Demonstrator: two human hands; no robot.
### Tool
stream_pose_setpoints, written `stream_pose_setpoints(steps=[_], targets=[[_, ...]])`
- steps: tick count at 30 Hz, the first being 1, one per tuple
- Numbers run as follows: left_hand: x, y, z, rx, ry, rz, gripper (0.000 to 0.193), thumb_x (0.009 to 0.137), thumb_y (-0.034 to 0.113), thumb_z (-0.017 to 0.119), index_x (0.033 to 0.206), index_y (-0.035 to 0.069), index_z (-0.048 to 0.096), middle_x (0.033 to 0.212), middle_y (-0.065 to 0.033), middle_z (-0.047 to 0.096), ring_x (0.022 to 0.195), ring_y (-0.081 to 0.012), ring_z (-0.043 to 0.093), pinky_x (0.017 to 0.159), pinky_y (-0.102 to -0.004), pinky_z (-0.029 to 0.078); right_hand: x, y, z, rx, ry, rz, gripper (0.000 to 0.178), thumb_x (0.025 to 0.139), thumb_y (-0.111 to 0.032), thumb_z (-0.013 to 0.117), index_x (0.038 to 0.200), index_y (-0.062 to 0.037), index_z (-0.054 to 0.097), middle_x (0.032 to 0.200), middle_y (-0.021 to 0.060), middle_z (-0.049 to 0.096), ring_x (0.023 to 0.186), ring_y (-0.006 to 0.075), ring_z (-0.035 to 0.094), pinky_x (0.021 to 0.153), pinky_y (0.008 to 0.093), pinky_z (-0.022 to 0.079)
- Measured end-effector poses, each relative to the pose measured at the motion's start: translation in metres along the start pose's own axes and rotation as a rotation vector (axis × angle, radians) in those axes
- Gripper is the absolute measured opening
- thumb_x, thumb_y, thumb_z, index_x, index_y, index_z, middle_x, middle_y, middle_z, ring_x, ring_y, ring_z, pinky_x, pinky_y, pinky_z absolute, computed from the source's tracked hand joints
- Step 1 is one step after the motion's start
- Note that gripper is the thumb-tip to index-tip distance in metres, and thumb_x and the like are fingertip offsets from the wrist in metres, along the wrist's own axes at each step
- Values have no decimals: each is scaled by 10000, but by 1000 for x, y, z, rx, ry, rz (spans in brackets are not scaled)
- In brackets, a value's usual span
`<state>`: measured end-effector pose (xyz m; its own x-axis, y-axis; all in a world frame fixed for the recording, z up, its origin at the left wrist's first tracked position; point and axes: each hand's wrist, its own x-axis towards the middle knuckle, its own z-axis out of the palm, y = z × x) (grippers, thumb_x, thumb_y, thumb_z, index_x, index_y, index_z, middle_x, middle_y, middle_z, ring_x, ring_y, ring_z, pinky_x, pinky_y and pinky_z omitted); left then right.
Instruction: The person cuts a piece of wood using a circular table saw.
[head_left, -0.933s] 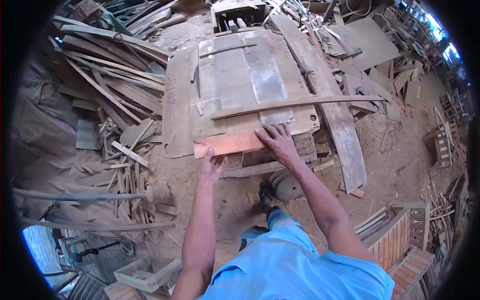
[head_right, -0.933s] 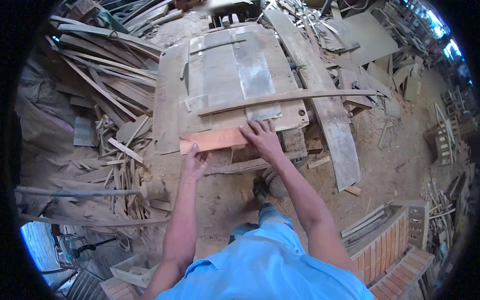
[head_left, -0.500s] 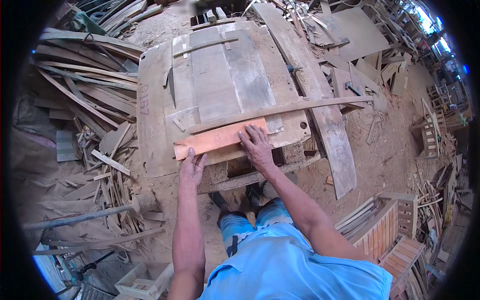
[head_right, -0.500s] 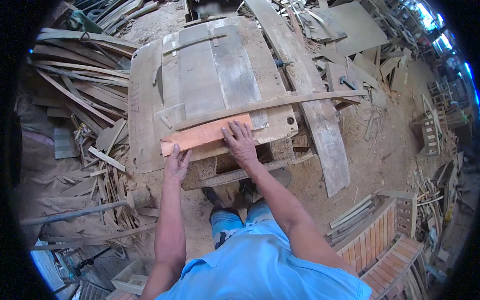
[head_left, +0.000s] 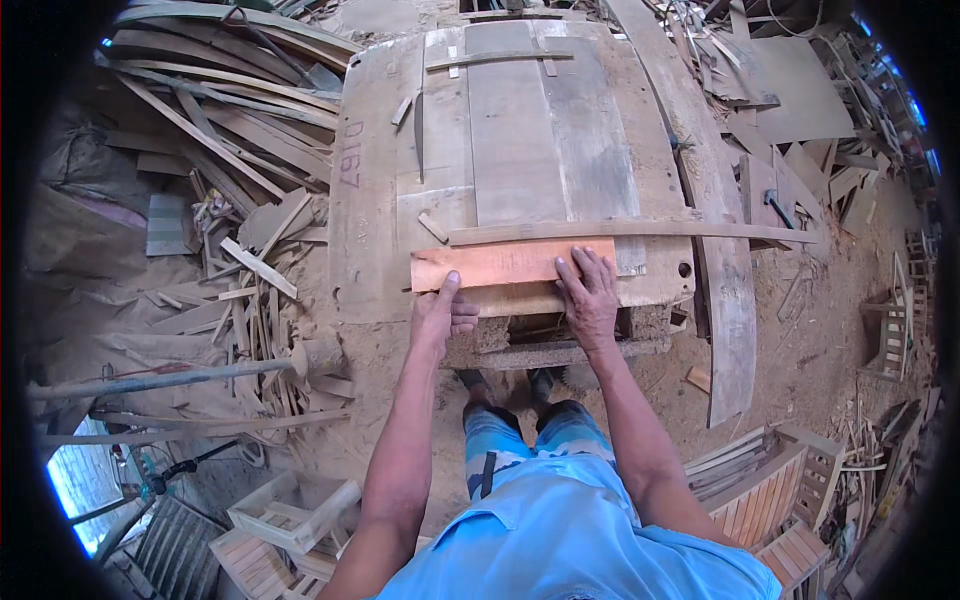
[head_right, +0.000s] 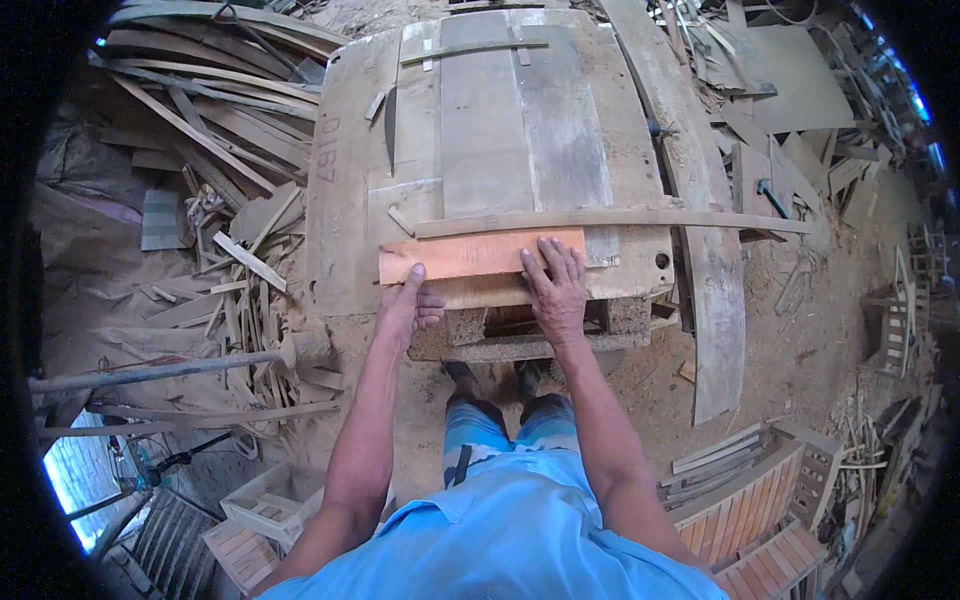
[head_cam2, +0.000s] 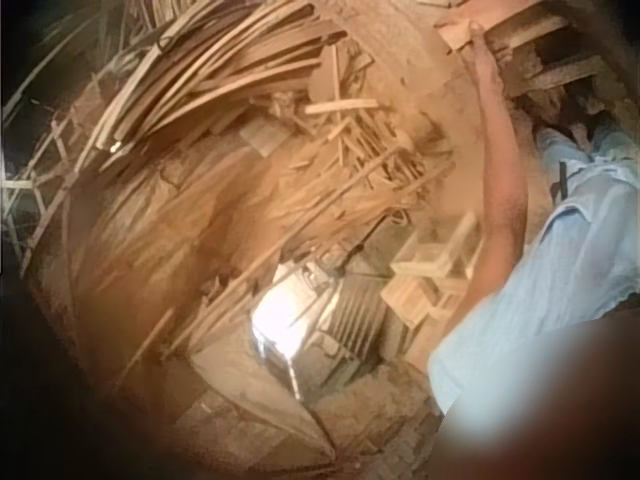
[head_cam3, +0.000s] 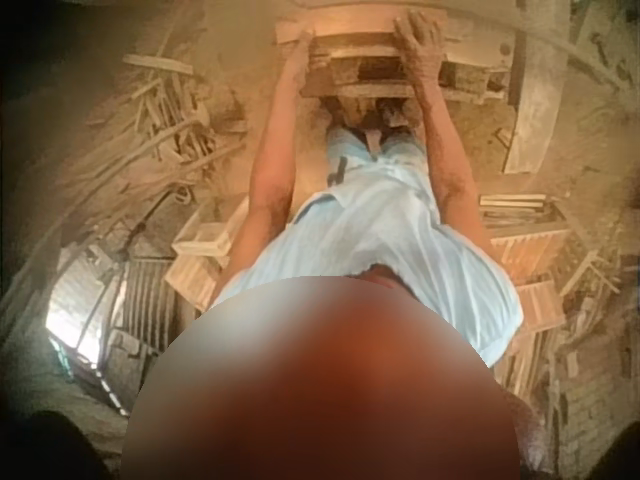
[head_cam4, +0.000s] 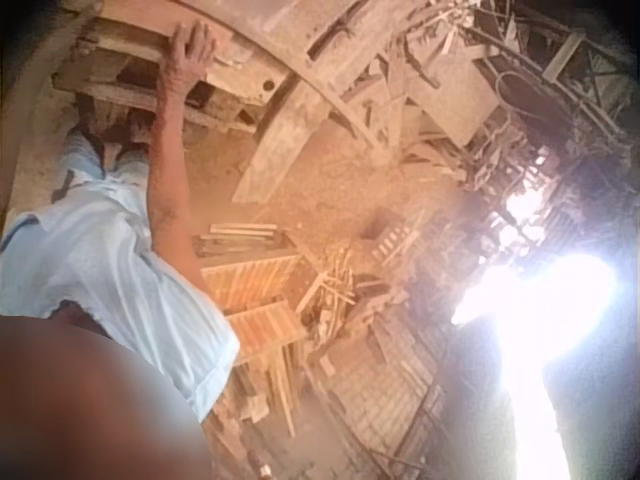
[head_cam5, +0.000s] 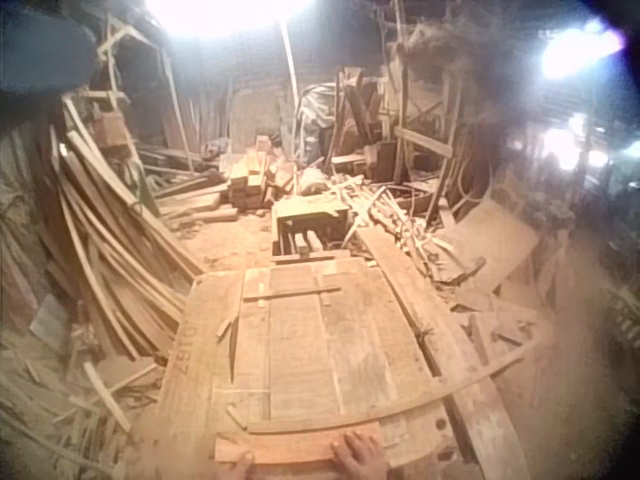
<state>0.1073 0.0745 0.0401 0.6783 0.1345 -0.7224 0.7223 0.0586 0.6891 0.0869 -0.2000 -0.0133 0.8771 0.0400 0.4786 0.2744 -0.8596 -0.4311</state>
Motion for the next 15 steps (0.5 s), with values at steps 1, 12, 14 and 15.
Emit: stream_pose_setpoints(steps=[1, 12, 14, 15], targets=[[-1, 0, 1, -20, -14, 43, 654, 985, 605, 684, 1053, -43, 622, 823, -177, 750, 632, -196, 732, 553, -292, 615, 0, 1, -1, -19, -46, 14, 444, 938, -158, 735, 1378, -190, 686, 1458, 110, 596, 1420, 332, 523, 1213, 550, 371], [-21, 9, 36, 621, 105, 145, 612, 958, 592, 711, 1007, -17, 672, 812, -186, 745, 645, -203, 718, 604, -417, 581, 2, 10, -6, -39, -41, -6, 473, 916, -201, 768, 1382, -203, 682, 1483, 102, 580, 1425, 318, 515, 1201, 536, 371], [-22, 6, 56, 996, 258, 893, 729, 892, 626, 748, 1232, -15, 681, 1238, -237, 710, 1138, -293, 704, 960, -492, 574, 2, 11, -7, -13, 6, -27, 475, 917, -200, 768, 1385, -203, 681, 1479, 102, 582, 1418, 319, 518, 1200, 535, 371], [-16, 9, 62, 977, 275, 917, 729, 892, 626, 748, 1232, -15, 681, 1238, -237, 710, 1138, -293, 704, 960, -492, 574, 2, 11, -7, -8, 0, -24, 469, 919, -200, 767, 1380, -201, 684, 1474, 98, 585, 1416, 315, 516, 1203, 534, 370]])
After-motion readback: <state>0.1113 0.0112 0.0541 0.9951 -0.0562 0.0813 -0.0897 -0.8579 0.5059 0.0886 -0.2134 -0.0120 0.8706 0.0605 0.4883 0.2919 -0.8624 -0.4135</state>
